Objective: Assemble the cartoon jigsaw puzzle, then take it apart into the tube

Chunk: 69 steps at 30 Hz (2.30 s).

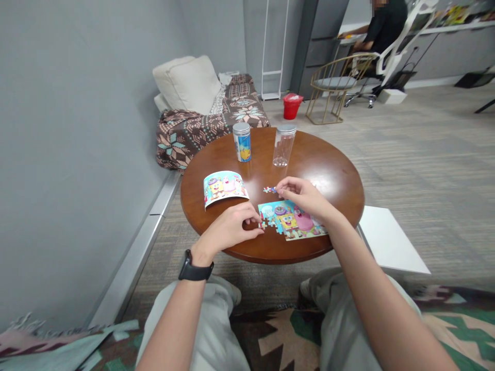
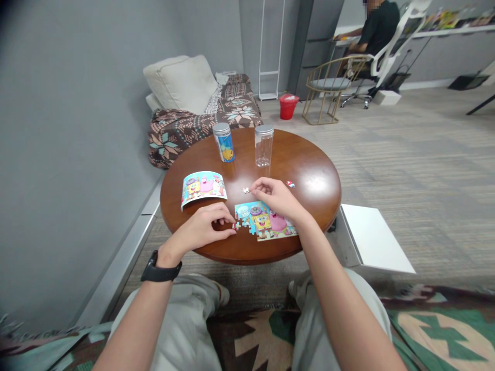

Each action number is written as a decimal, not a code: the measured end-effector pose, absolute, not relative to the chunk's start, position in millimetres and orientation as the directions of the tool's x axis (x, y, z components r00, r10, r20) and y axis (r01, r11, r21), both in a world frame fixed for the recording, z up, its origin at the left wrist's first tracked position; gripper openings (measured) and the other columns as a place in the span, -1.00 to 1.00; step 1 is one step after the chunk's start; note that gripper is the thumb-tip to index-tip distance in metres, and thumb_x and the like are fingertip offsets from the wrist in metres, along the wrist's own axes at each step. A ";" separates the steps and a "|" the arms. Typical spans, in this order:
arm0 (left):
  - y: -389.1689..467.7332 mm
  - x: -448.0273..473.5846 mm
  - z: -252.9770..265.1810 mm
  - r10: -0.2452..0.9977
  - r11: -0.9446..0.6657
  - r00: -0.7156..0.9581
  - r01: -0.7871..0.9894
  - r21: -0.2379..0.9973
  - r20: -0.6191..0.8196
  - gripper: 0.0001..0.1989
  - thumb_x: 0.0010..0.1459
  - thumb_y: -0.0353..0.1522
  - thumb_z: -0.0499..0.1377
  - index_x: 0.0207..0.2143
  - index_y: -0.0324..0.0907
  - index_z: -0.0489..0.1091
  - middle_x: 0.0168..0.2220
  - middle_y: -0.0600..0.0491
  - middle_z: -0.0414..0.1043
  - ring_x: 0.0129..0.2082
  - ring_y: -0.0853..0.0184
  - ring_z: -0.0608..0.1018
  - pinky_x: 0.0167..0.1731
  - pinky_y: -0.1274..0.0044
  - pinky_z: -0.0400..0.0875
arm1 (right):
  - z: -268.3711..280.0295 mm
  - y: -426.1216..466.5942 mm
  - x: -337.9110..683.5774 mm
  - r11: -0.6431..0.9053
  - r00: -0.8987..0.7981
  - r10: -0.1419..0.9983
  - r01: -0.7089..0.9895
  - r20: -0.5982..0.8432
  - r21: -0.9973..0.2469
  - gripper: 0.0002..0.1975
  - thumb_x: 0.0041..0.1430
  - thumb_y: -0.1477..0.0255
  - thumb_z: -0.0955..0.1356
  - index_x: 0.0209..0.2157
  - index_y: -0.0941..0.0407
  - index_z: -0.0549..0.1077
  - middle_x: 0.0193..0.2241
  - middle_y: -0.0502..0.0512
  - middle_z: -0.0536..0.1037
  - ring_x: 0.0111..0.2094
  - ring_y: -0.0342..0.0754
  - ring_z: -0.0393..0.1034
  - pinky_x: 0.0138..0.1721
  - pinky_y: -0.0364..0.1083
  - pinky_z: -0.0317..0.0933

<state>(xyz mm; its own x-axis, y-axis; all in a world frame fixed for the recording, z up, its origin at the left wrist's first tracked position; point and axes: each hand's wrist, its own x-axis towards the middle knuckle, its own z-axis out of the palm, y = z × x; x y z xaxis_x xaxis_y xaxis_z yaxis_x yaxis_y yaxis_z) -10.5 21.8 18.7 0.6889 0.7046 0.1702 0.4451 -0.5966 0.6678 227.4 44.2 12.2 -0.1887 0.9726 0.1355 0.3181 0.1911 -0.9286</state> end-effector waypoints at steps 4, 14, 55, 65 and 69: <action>21.8 -9.5 17.7 0.716 -0.599 0.678 0.474 0.645 0.167 -0.91 0.17 -0.34 0.24 -0.31 -0.17 0.54 -0.31 0.06 0.45 -0.33 0.37 0.51 -0.26 0.52 0.39 | 3.4 46.0 227.5 0.191 -0.190 0.973 0.356 0.129 -0.915 -0.80 0.08 0.29 0.36 -0.34 0.13 0.48 -0.40 0.07 0.53 -0.41 -0.12 0.35 -0.35 -0.12 0.24; 22.6 -5.5 15.9 0.735 -0.578 0.657 0.477 0.662 0.168 -0.95 0.10 -0.40 0.24 -0.34 -0.19 0.45 -0.34 0.09 0.39 -0.39 0.40 0.45 -0.35 0.54 0.37 | 2.4 46.5 226.5 0.215 -0.219 0.966 0.394 0.136 -0.893 -0.74 0.08 0.25 0.35 -0.34 0.16 0.49 -0.47 0.04 0.48 -0.50 -0.17 0.23 -0.43 -0.14 0.17; 22.9 -6.3 13.2 0.600 -0.776 0.754 0.468 0.423 0.267 -0.81 0.26 -0.39 0.16 -0.20 -0.17 0.58 -0.28 0.02 0.45 -0.29 0.38 0.51 -0.25 0.55 0.38 | -3.7 48.6 228.9 0.235 -0.238 0.961 0.416 0.144 -0.878 -0.71 0.12 0.20 0.36 -0.33 0.16 0.52 -0.52 0.04 0.49 -0.47 -0.13 0.30 -0.43 -0.13 0.20; 22.0 -5.3 15.3 0.612 -0.760 0.761 0.490 0.426 0.216 -0.80 0.25 -0.38 0.15 -0.19 -0.15 0.58 -0.24 0.02 0.45 -0.26 0.36 0.51 -0.23 0.54 0.40 | -0.7 47.0 227.6 0.226 -0.228 0.964 0.426 0.137 -0.876 -0.73 0.12 0.21 0.36 -0.34 0.15 0.52 -0.49 0.05 0.50 -0.47 -0.12 0.31 -0.41 -0.12 0.21; 22.3 -4.8 16.0 0.622 -0.747 0.760 0.502 0.436 0.191 -0.81 0.25 -0.37 0.15 -0.19 -0.14 0.57 -0.22 0.02 0.44 -0.24 0.35 0.50 -0.21 0.52 0.38 | -1.5 47.0 227.9 0.227 -0.226 0.964 0.424 0.141 -0.877 -0.72 0.11 0.20 0.36 -0.34 0.14 0.52 -0.51 0.04 0.49 -0.47 -0.12 0.31 -0.41 -0.12 0.21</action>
<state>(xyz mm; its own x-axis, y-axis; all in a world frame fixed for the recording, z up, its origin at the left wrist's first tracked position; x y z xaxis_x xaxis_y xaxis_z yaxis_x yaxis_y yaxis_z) -4.8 22.3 16.0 0.7595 0.6217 0.1911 0.5016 -0.7469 0.4364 227.9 47.0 -1.5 -0.2258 0.9640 0.1405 0.4235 0.2270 -0.8770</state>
